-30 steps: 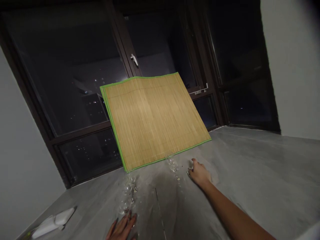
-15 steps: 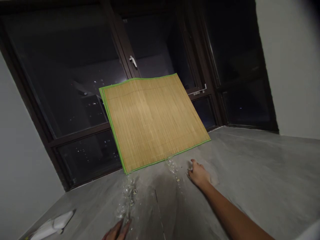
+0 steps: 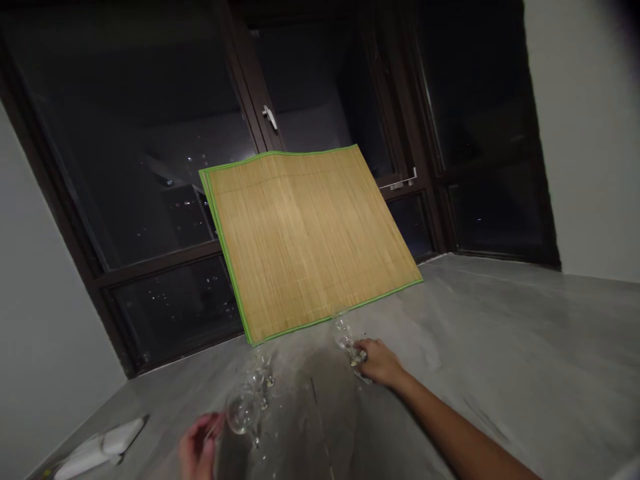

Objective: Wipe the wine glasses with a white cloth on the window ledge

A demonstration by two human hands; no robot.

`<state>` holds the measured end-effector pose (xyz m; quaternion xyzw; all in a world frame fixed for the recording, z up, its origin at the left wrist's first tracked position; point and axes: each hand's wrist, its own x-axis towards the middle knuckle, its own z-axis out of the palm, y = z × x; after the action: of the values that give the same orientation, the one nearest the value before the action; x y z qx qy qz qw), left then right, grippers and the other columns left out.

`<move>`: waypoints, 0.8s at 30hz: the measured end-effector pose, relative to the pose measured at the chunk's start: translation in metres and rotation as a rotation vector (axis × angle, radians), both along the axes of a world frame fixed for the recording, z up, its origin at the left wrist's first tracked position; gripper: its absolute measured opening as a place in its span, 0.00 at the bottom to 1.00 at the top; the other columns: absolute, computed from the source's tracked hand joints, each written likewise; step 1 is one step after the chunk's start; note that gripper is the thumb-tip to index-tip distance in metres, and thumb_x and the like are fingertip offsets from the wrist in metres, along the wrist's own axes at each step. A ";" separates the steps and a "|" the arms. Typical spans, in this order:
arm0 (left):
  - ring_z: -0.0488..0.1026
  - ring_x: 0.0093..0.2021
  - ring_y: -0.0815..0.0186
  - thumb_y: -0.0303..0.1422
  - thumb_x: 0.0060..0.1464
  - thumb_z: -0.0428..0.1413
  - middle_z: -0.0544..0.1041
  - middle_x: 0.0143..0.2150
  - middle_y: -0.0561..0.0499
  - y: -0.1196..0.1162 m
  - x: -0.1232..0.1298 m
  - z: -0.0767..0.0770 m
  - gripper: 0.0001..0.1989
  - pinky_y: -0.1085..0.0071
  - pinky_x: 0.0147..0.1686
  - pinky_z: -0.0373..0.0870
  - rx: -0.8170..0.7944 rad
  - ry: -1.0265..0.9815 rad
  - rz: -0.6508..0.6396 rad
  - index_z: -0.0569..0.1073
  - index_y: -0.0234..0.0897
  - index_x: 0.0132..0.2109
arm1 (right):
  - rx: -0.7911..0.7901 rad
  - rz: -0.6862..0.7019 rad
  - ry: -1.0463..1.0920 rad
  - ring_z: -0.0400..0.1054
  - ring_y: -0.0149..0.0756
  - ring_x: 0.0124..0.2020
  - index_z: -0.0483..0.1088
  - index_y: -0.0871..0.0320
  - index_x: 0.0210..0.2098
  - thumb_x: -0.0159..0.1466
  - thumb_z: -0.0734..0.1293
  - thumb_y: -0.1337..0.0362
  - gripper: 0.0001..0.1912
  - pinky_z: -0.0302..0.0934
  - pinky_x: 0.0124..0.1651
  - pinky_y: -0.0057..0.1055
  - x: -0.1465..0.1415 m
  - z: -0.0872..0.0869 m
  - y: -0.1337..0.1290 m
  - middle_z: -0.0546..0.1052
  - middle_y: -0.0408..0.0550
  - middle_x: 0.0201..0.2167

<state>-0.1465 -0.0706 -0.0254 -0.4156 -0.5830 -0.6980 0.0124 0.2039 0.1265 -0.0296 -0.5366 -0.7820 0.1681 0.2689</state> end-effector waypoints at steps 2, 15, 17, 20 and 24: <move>0.75 0.49 0.57 0.62 0.52 0.43 0.77 0.46 0.48 0.022 -0.009 0.013 0.31 0.60 0.48 0.73 -0.023 -0.227 -0.145 0.69 0.42 0.47 | 0.006 0.010 -0.009 0.66 0.43 0.51 0.75 0.55 0.47 0.53 0.67 0.64 0.22 0.57 0.49 0.29 -0.003 0.001 -0.003 0.77 0.49 0.47; 0.52 0.69 0.64 0.52 0.63 0.38 0.60 0.68 0.50 0.063 0.012 0.001 0.30 0.65 0.69 0.45 -0.046 -0.950 -0.688 0.63 0.45 0.65 | 0.131 0.021 0.007 0.67 0.45 0.49 0.78 0.53 0.41 0.59 0.64 0.53 0.16 0.58 0.47 0.32 -0.058 -0.011 -0.021 0.77 0.50 0.42; 0.51 0.70 0.66 0.50 0.64 0.38 0.59 0.69 0.52 0.064 0.014 0.001 0.29 0.65 0.69 0.44 -0.047 -0.953 -0.691 0.62 0.46 0.66 | 0.128 0.005 0.003 0.67 0.44 0.49 0.77 0.54 0.42 0.60 0.63 0.54 0.17 0.58 0.48 0.32 -0.069 -0.010 -0.021 0.77 0.51 0.43; 0.52 0.70 0.65 0.48 0.64 0.40 0.60 0.69 0.51 0.064 0.017 0.001 0.27 0.63 0.68 0.47 -0.032 -0.956 -0.712 0.63 0.45 0.65 | 0.100 -0.015 -0.015 0.67 0.45 0.50 0.78 0.55 0.42 0.60 0.63 0.55 0.17 0.57 0.50 0.32 -0.086 -0.007 -0.017 0.77 0.52 0.44; 0.54 0.69 0.57 0.50 0.62 0.43 0.66 0.65 0.46 0.060 0.019 0.002 0.28 0.55 0.64 0.59 -0.013 -0.949 -0.733 0.69 0.42 0.61 | 0.056 -0.032 -0.035 0.70 0.47 0.48 0.79 0.54 0.39 0.59 0.64 0.57 0.15 0.59 0.45 0.33 -0.108 -0.002 -0.013 0.78 0.53 0.43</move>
<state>-0.1276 -0.0107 -0.0230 -0.2327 -0.3478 -0.7625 -0.4935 0.0958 0.1135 -0.0312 -0.5443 -0.7823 0.1324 0.2726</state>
